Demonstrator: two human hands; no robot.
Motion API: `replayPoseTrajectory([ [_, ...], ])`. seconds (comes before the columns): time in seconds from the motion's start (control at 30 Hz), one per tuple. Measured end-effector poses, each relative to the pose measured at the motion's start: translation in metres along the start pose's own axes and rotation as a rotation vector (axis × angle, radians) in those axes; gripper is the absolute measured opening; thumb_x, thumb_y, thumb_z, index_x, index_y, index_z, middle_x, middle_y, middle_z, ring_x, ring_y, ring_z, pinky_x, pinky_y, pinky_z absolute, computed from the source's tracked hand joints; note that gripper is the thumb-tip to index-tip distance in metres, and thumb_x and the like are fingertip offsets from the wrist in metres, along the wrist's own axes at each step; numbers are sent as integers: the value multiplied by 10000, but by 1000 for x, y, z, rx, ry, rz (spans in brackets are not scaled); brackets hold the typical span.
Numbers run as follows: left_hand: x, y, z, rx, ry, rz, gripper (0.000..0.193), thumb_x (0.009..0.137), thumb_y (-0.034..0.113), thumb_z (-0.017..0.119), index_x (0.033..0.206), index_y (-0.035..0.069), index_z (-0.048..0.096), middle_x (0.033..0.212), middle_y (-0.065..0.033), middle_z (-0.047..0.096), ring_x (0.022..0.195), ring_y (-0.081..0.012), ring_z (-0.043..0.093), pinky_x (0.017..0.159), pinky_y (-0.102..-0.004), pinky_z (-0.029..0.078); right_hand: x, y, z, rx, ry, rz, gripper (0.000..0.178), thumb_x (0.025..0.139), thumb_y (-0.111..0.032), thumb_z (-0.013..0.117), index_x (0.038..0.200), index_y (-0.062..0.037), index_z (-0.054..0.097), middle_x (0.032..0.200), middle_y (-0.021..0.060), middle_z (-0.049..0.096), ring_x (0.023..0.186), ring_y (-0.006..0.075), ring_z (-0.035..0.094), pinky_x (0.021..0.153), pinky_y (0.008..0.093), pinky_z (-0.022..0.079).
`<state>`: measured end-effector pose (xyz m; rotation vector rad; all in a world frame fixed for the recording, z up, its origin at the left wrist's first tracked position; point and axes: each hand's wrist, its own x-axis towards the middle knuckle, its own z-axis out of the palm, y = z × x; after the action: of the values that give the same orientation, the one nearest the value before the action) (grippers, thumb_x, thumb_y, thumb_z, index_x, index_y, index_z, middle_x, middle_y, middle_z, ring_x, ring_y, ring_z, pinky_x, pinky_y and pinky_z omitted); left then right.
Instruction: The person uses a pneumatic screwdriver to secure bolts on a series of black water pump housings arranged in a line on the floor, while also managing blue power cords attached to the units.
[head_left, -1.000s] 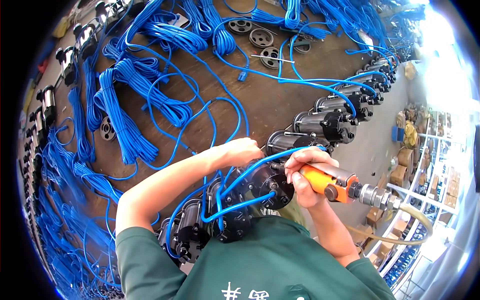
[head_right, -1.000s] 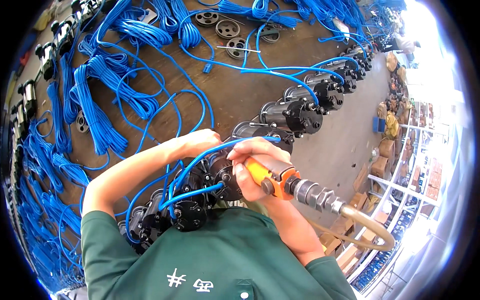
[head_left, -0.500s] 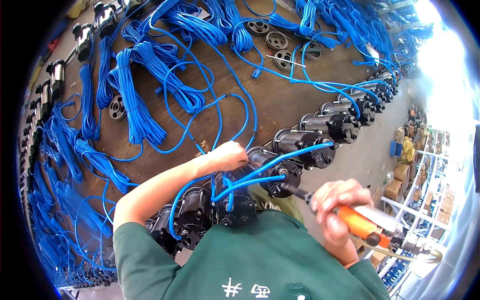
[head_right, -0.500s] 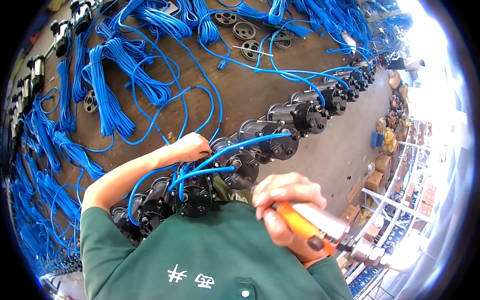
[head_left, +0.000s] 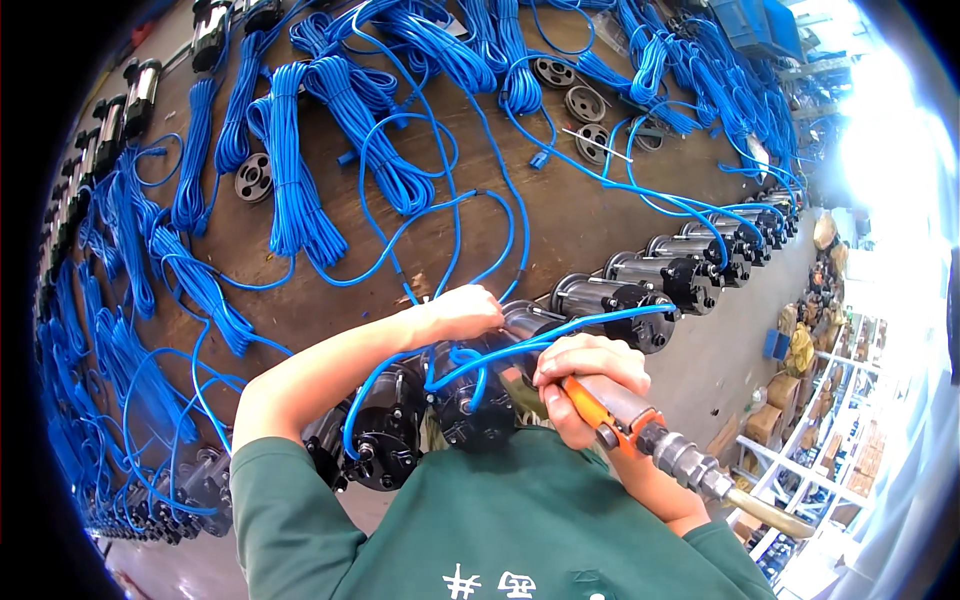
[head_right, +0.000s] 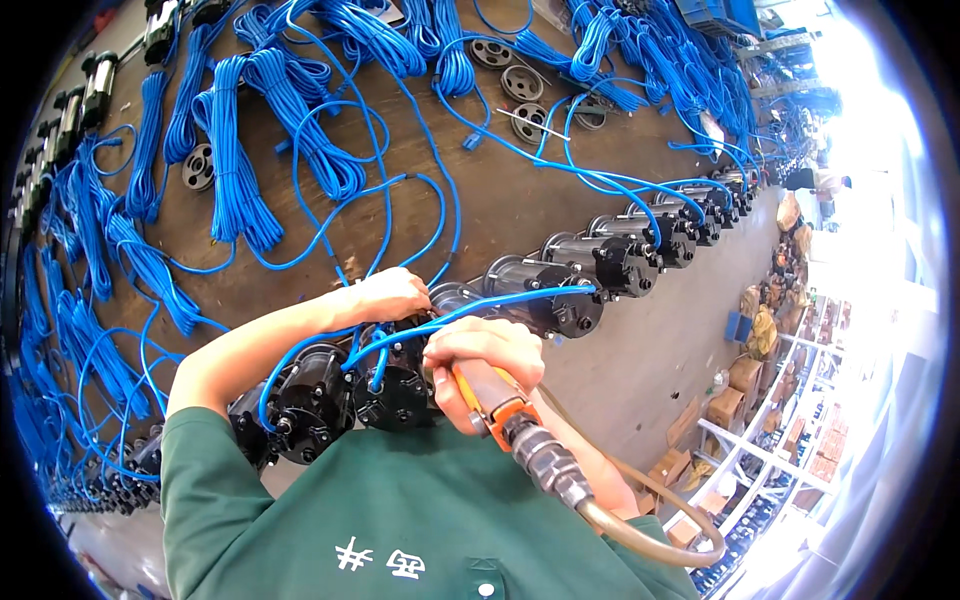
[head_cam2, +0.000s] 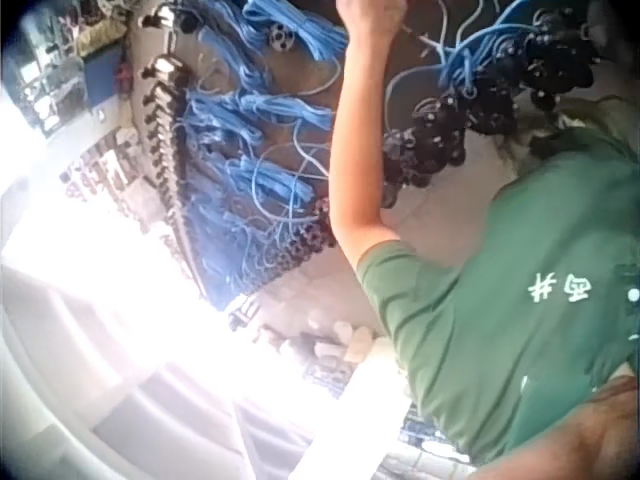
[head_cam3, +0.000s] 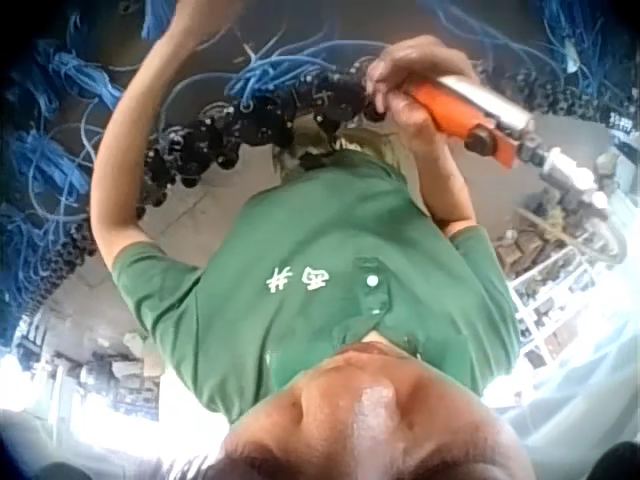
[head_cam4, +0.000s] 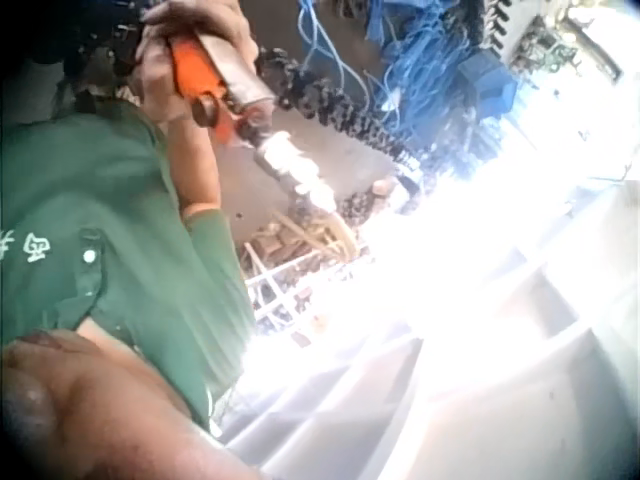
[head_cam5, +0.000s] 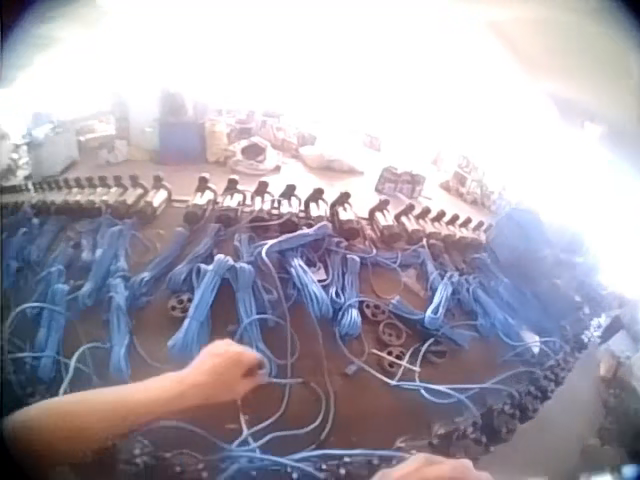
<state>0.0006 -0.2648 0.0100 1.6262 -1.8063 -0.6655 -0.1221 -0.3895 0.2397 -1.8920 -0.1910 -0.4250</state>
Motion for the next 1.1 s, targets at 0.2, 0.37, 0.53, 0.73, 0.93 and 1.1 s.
replayPoseTrajectory([
  [0.2,8,16,-28,-20,-2,-51,157,740,114,679,856,17,720,847,-141,700,836,-347,680,727,-415,557,5,7,-11,-9,-39,-37,240,722,18,645,961,26,669,811,117,720,678,185,688,659,300,580],
  [0.37,-10,16,-107,275,130,-351,185,772,187,723,879,37,718,829,-134,691,798,-343,665,728,-431,549,15,-22,-50,254,-23,-42,291,737,46,634,1025,19,665,849,140,706,699,160,667,635,270,563],
  [0.53,-8,158,-181,275,1225,-717,129,910,122,677,983,21,711,786,-79,677,630,-209,594,623,-336,490,0,-31,-106,668,6,-2,254,842,13,650,1086,-7,583,958,150,616,682,143,613,595,255,543],
  [0.73,87,298,36,287,1898,-335,91,1011,57,490,967,12,556,751,-17,546,635,-68,456,557,-230,372,-24,11,-155,674,-158,-103,293,849,-15,655,1131,3,578,957,153,623,664,143,603,590,254,533],
  [0.93,185,190,154,-2229,2141,-10,189,1025,168,506,1068,8,598,842,-75,589,733,-201,553,585,-322,434,-40,31,-145,698,-307,-67,343,832,-43,660,1153,24,562,938,163,610,610,140,582,595,289,528],
  [1.1,219,145,180,-2229,2392,495,156,1007,94,452,1032,27,591,853,-97,600,725,-228,553,591,-347,443,-49,29,-134,675,-405,-49,389,792,-43,686,1152,28,555,941,176,610,582,153,572,613,318,531],
])
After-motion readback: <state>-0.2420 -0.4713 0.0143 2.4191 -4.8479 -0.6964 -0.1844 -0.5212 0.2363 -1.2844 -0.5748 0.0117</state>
